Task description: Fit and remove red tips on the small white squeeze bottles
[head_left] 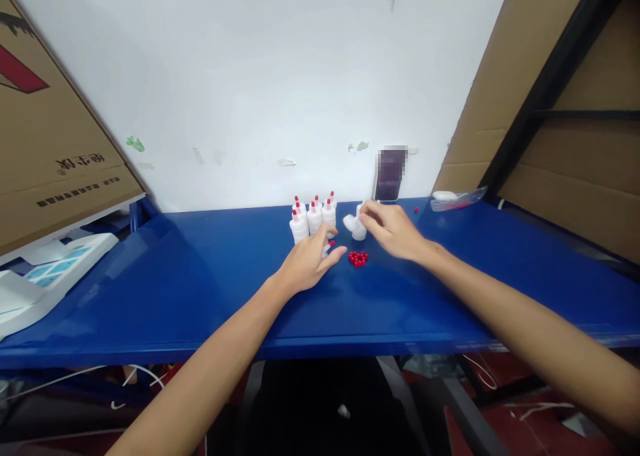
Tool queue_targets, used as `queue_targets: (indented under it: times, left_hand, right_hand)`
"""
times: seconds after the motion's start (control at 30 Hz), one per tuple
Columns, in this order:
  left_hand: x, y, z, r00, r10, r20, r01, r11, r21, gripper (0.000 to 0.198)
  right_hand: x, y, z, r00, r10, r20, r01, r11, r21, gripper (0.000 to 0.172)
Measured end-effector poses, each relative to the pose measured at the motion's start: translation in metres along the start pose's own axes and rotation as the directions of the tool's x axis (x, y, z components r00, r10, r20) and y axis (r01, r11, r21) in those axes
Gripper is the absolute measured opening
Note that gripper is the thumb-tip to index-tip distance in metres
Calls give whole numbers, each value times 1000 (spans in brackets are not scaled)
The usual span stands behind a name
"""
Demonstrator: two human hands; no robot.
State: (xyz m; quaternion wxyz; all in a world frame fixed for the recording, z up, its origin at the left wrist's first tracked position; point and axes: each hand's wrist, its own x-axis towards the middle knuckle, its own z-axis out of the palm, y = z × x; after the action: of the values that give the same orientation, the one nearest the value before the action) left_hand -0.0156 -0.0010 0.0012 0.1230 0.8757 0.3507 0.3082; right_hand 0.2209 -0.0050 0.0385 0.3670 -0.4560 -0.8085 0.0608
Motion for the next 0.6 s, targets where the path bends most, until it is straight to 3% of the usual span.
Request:
queue_targets:
  times: [0.07,0.23,0.4,0.53,0.6]
  left_hand:
    - [1,1,0,1000,8,1,-8,1000,3,25]
    - [3,2,2,997,78,-24,-78,997,21,26]
    - [3,1,2,989,149,0,-149,988,45,28]
    - [2,3,2,996,86,18,-86,996,38,28]
    - [2,2,3,999,50,17,-50,998,23,24]
  right_hand:
    - [3,6,-6,994,87,-59,-96,983,-157,21]
    - [9,17,-7,971,234,-42,-233,903,-362,20]
    - [11,23,-1,974,225,8,-206,906,-369,21]
    - [8,14,-5,978,209,-23,-206,931,-302,28]
    - [4,5,-6,990,136,47,-123,968,-217,31]
